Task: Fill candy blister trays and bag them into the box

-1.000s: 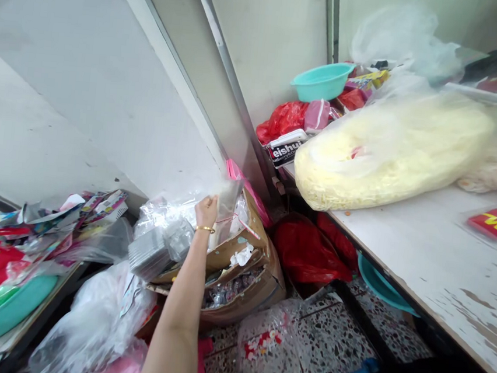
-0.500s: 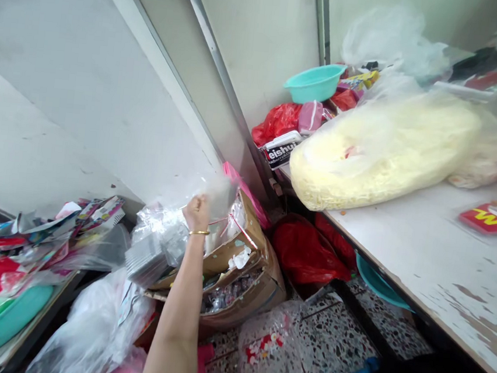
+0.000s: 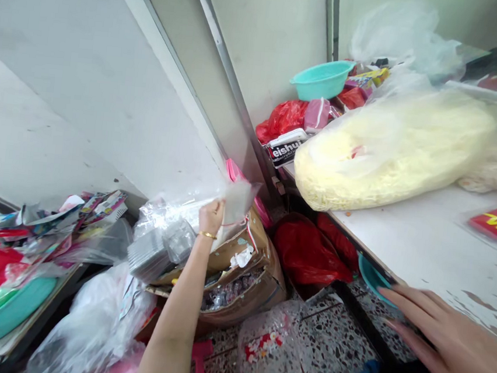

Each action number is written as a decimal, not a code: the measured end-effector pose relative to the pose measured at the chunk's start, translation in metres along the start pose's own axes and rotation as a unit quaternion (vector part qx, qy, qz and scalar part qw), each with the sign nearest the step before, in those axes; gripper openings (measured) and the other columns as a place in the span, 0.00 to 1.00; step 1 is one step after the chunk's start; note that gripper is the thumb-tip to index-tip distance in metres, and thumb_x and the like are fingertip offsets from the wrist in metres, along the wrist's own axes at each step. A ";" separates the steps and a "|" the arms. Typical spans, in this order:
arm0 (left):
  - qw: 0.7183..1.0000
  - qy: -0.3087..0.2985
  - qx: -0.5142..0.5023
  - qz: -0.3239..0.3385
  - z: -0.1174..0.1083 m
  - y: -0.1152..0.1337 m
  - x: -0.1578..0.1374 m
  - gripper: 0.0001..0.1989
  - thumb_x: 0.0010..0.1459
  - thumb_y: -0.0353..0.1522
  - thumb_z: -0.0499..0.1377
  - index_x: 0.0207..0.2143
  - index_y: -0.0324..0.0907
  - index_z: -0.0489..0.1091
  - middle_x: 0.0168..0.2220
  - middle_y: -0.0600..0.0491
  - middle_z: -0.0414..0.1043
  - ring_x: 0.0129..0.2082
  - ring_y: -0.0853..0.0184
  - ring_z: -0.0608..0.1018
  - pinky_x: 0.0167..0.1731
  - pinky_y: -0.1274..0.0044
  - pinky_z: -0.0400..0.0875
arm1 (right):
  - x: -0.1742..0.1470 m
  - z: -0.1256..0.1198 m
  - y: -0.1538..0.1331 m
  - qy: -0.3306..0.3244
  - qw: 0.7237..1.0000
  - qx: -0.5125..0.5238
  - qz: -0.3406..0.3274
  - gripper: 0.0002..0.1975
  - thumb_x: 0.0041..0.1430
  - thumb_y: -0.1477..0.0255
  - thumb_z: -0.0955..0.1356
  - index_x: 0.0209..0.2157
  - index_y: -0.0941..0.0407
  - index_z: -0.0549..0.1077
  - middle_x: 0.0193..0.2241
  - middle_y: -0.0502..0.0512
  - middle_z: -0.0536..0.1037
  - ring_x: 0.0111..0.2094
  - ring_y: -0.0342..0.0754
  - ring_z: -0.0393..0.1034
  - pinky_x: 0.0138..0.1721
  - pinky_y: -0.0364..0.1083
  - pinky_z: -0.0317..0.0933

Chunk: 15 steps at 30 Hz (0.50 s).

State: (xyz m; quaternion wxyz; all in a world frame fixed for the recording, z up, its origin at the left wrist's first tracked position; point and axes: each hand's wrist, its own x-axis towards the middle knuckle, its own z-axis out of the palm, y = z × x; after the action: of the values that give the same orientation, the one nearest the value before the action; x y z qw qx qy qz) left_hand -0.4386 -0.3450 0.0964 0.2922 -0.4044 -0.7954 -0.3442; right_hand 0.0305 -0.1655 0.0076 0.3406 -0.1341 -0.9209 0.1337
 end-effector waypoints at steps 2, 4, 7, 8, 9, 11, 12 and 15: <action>0.999 -0.035 0.002 0.023 0.007 0.001 -0.013 0.20 0.58 0.35 0.55 0.14 0.43 0.55 0.14 0.58 0.51 0.16 0.72 0.55 0.22 0.74 0.48 | 0.061 0.018 -0.018 -0.057 0.997 -0.025 -0.043 0.24 0.63 0.63 0.62 0.60 0.49 0.60 0.52 0.59 0.71 0.49 0.56 0.68 0.48 0.58 0.66; 0.998 -0.047 0.014 0.038 0.012 0.005 -0.025 0.20 0.59 0.36 0.54 0.15 0.42 0.58 0.15 0.57 0.54 0.17 0.72 0.57 0.23 0.74 0.49 | 0.123 0.039 -0.041 -0.089 0.993 -0.025 -0.070 0.30 0.63 0.67 0.61 0.65 0.53 0.51 0.59 0.60 0.64 0.53 0.58 0.64 0.49 0.58 0.65; 0.995 -0.071 0.032 0.056 0.016 0.013 -0.040 0.19 0.61 0.38 0.53 0.18 0.41 0.61 0.16 0.56 0.58 0.18 0.72 0.59 0.23 0.75 0.50 | 0.195 0.079 -0.075 -0.119 0.988 -0.001 -0.098 0.37 0.60 0.70 0.65 0.66 0.55 0.45 0.64 0.63 0.54 0.53 0.59 0.64 0.48 0.56 0.66; 0.995 -0.076 0.036 0.057 0.016 0.016 -0.044 0.19 0.61 0.38 0.53 0.19 0.41 0.62 0.17 0.56 0.59 0.18 0.72 0.60 0.23 0.76 0.51 | 0.211 0.093 -0.083 -0.128 0.987 0.007 -0.102 0.38 0.59 0.71 0.66 0.66 0.55 0.44 0.64 0.64 0.52 0.53 0.59 0.64 0.48 0.55 0.66; 0.995 -0.079 0.039 0.056 0.016 0.018 -0.047 0.18 0.62 0.38 0.52 0.20 0.41 0.63 0.17 0.56 0.60 0.18 0.72 0.61 0.24 0.76 0.52 | 0.224 0.106 -0.089 -0.134 0.985 0.017 -0.104 0.39 0.58 0.72 0.67 0.66 0.56 0.45 0.64 0.65 0.51 0.52 0.58 0.64 0.47 0.54 0.67; 0.994 -0.085 0.041 0.054 0.016 0.022 -0.052 0.18 0.62 0.36 0.51 0.21 0.40 0.64 0.18 0.55 0.62 0.20 0.73 0.62 0.25 0.77 0.52 | 0.240 0.129 -0.096 -0.138 0.984 0.032 -0.104 0.34 0.58 0.74 0.66 0.63 0.57 0.50 0.63 0.66 0.52 0.51 0.57 0.65 0.45 0.52 0.67; 0.994 -0.091 0.038 0.052 0.017 0.022 -0.054 0.17 0.63 0.36 0.51 0.21 0.40 0.64 0.19 0.55 0.63 0.20 0.73 0.63 0.25 0.77 0.53 | 0.245 0.139 -0.097 -0.136 0.985 0.041 -0.101 0.31 0.58 0.75 0.66 0.61 0.57 0.53 0.61 0.66 0.55 0.49 0.55 0.66 0.45 0.51 0.67; 0.996 -0.087 0.011 0.008 0.022 0.017 -0.056 0.19 0.62 0.35 0.51 0.19 0.40 0.61 0.17 0.57 0.59 0.20 0.73 0.61 0.24 0.77 0.52 | 0.253 0.163 -0.094 -0.120 0.986 0.064 -0.094 0.23 0.59 0.78 0.63 0.56 0.58 0.58 0.54 0.63 0.62 0.43 0.50 0.67 0.43 0.49 0.67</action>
State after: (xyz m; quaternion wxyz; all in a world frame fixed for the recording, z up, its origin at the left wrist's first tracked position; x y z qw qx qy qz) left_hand -0.4004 -0.3449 0.0468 0.2291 -0.4363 -0.8180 -0.2966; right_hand -0.2772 -0.1921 0.0699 0.2462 -0.0081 -0.9532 0.1753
